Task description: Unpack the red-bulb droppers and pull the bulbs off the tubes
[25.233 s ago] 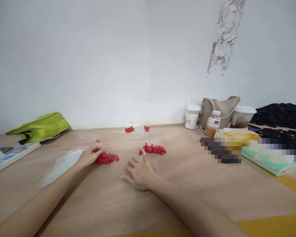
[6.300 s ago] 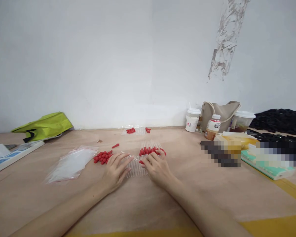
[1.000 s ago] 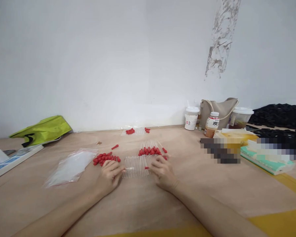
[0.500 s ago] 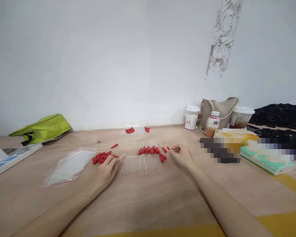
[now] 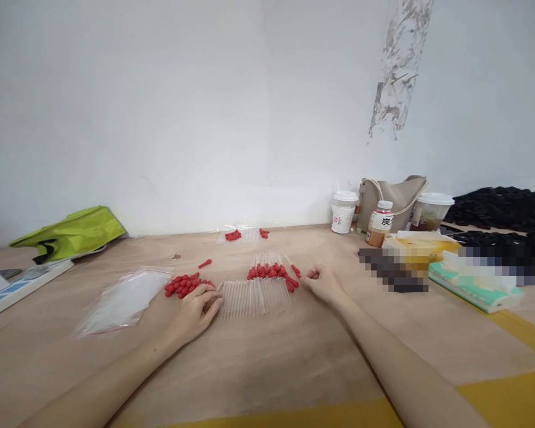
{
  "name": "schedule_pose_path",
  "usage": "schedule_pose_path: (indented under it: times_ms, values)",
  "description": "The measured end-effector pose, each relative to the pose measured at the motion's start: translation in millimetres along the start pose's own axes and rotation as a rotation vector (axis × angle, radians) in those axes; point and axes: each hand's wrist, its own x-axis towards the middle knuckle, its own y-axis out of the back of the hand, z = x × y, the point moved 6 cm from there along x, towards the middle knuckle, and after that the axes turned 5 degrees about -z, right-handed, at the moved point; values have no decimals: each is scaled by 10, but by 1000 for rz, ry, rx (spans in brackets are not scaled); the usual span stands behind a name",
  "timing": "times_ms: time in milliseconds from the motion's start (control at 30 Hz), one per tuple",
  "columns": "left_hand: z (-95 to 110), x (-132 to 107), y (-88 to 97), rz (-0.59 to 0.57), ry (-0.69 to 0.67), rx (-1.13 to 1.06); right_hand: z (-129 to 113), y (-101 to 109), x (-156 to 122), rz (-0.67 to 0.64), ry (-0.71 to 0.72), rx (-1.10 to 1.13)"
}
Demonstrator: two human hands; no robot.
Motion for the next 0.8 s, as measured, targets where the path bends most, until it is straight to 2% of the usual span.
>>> schedule_pose_path:
  times_ms: [233, 433, 567, 800]
  values:
    - [18, 7, 14, -76, 79, -54, 1, -67, 25, -45, -16, -9]
    - [0, 11, 48, -53, 94, -115, 96, 16, 100, -1, -72, -26]
    - [-27, 4, 72, -7, 112, -118, 89, 5, 211, -23, -94, -87]
    - [45, 1, 178, 129, 11, -36, -37, -165, 432, -109, -105, -195]
